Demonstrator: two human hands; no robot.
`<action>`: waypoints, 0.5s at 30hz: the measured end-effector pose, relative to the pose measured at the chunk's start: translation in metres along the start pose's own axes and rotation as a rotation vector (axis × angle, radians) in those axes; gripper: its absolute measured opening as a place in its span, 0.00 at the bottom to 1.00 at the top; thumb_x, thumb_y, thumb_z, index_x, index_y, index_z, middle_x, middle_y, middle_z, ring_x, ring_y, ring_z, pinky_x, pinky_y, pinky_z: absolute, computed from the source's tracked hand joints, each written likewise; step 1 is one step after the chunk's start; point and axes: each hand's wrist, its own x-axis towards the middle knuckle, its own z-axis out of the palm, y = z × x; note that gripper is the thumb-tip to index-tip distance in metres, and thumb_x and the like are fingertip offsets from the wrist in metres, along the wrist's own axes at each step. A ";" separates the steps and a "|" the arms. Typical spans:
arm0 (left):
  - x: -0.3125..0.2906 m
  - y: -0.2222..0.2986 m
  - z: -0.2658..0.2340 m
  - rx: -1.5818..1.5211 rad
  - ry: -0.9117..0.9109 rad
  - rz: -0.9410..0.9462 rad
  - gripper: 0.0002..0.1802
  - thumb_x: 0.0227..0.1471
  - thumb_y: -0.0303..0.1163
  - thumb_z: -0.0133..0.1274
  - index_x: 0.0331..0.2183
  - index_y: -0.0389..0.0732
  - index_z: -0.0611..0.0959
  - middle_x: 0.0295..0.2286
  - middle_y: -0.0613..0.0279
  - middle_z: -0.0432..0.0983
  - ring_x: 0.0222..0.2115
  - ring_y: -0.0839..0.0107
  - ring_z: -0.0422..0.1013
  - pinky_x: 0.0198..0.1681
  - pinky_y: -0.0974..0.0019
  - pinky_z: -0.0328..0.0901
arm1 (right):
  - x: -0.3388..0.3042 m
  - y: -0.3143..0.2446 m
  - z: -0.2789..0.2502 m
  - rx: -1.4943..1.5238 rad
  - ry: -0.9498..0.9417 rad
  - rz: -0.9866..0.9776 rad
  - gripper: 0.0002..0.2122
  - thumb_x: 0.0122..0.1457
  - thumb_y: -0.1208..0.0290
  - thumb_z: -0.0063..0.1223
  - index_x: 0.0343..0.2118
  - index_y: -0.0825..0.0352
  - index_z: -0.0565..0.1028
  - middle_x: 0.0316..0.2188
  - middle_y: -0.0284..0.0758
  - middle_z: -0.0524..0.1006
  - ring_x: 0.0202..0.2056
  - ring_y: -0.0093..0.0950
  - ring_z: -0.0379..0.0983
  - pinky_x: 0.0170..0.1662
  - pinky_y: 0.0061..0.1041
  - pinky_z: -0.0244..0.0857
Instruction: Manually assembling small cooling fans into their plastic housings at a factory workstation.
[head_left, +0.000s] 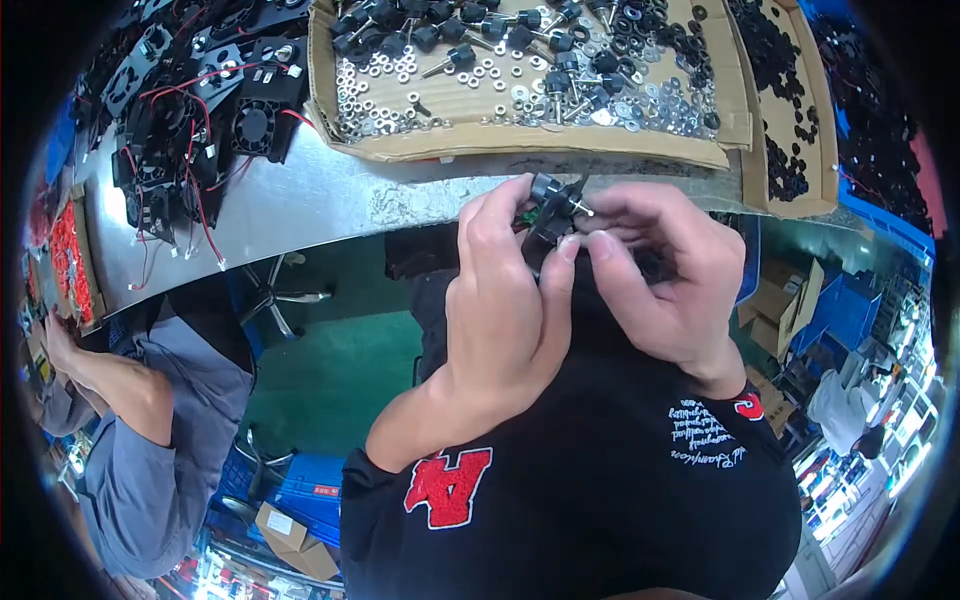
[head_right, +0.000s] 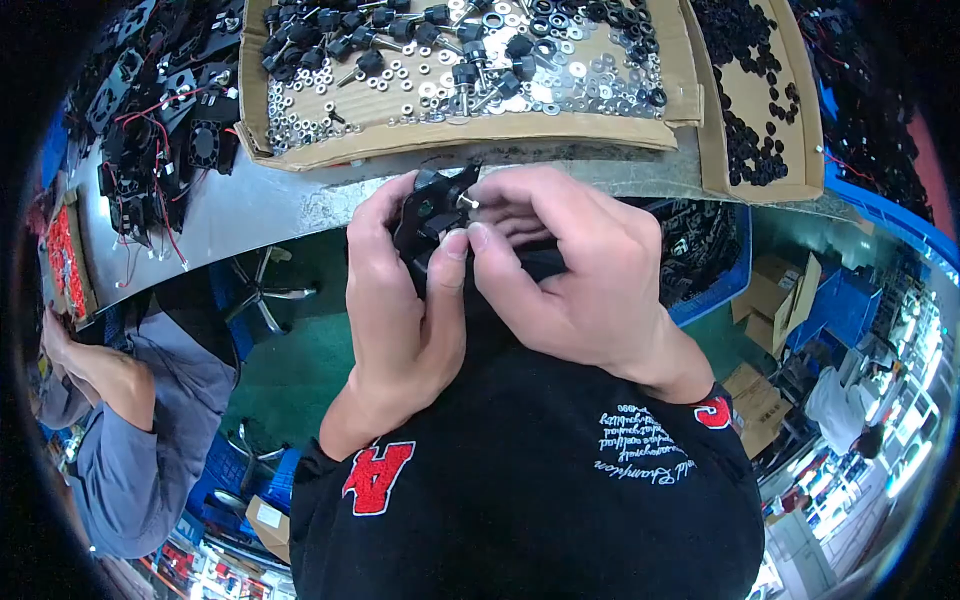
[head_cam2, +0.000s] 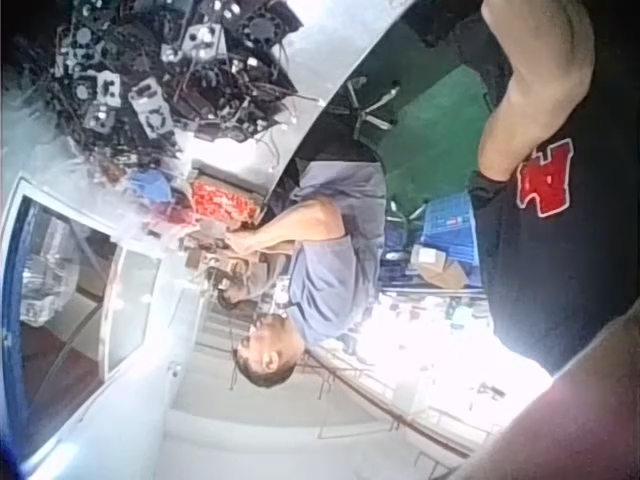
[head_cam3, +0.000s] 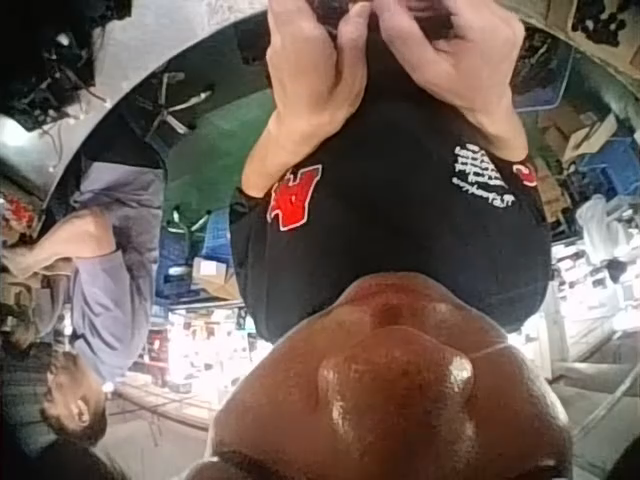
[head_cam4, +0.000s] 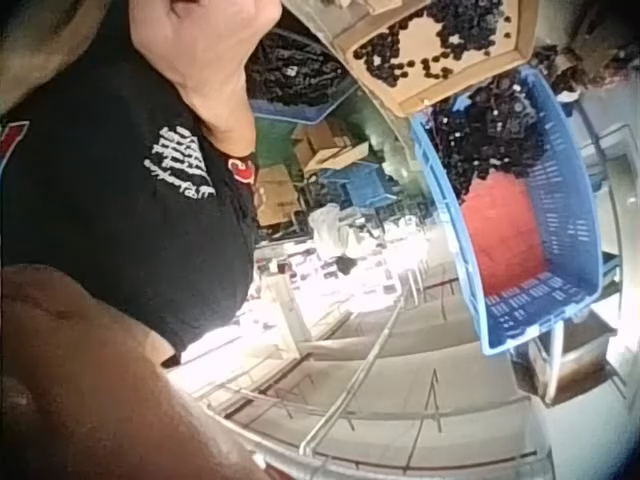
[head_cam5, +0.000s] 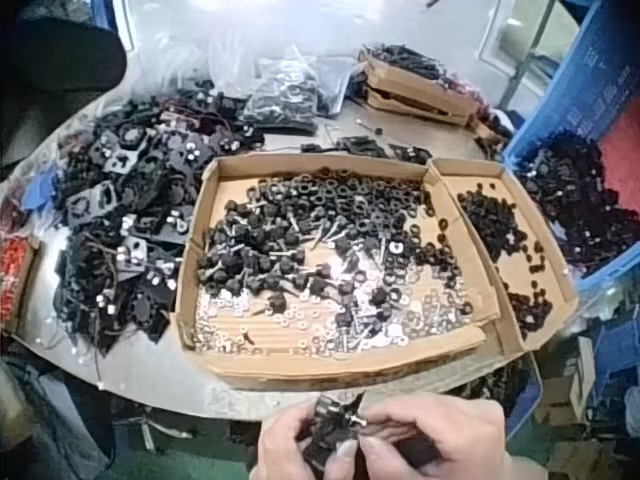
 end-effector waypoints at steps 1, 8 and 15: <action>-0.001 0.000 0.000 0.000 0.000 -0.001 0.29 0.55 0.24 0.56 0.55 0.29 0.64 0.45 0.40 0.67 0.39 0.46 0.74 0.39 0.55 0.72 | -0.001 -0.002 -0.001 -0.011 -0.038 0.040 0.10 0.57 0.82 0.54 0.42 0.77 0.76 0.32 0.39 0.81 0.33 0.23 0.80 0.38 0.19 0.73; 0.003 -0.003 0.000 0.025 -0.016 -0.034 0.29 0.54 0.24 0.57 0.55 0.30 0.64 0.45 0.41 0.68 0.37 0.47 0.75 0.38 0.55 0.72 | 0.000 0.008 0.009 0.107 0.139 0.002 0.07 0.56 0.82 0.53 0.38 0.74 0.77 0.25 0.37 0.80 0.26 0.21 0.79 0.31 0.20 0.72; 0.001 -0.002 0.000 0.038 -0.010 -0.028 0.29 0.55 0.25 0.57 0.55 0.30 0.65 0.45 0.42 0.69 0.36 0.48 0.75 0.36 0.54 0.72 | 0.002 0.005 0.007 -0.037 0.081 0.028 0.09 0.57 0.85 0.48 0.39 0.76 0.76 0.31 0.39 0.81 0.31 0.23 0.81 0.36 0.20 0.74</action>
